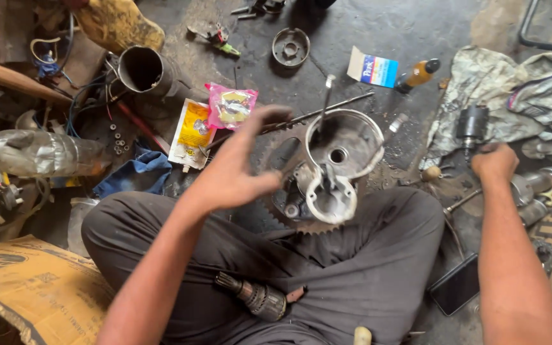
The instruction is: The person sits on the workshop floor disassembling and reassembling a motorcycle starter motor. They pull a long bolt from the housing, separate the end cap and armature from the body, rummage in a cardboard box of parts, then fit the armature back into the housing and press the components together by hand.
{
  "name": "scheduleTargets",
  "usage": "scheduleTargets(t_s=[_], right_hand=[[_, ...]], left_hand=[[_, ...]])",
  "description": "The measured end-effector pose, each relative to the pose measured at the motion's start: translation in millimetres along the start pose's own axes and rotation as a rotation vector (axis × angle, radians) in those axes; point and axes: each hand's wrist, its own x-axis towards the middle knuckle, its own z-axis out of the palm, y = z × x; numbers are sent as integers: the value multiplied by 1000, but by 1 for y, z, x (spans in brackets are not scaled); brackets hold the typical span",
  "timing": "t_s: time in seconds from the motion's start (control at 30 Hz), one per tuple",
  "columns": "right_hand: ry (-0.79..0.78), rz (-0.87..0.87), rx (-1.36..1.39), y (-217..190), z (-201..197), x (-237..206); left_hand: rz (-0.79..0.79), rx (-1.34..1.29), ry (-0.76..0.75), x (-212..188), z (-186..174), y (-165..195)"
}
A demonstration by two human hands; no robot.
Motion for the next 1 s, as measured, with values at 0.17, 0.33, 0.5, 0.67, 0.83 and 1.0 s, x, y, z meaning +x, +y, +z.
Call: scheduleTargets(t_s=[0.17,0.33,0.5,0.67,0.83,1.0], right_hand=[[224,-346,10,25,-3,-26],[54,-103,625,0,-48,-134],[-99,118,878,-88,-74,-252],[-273,-148,1006,-142,-70,-293],[-239,-140,941,-163,-82,-311],[-172,-283,1344,-181,-116,-331]], left_hand=[[-61,-7,-471,39,-2,-43],[140,162,-423,51,31,-79],[110,58,-297,39,59,-97],[38,-280,-217,20,68,-75],[50,-280,-59,-17,64,-50],[77,-639,237,-34,64,-40]])
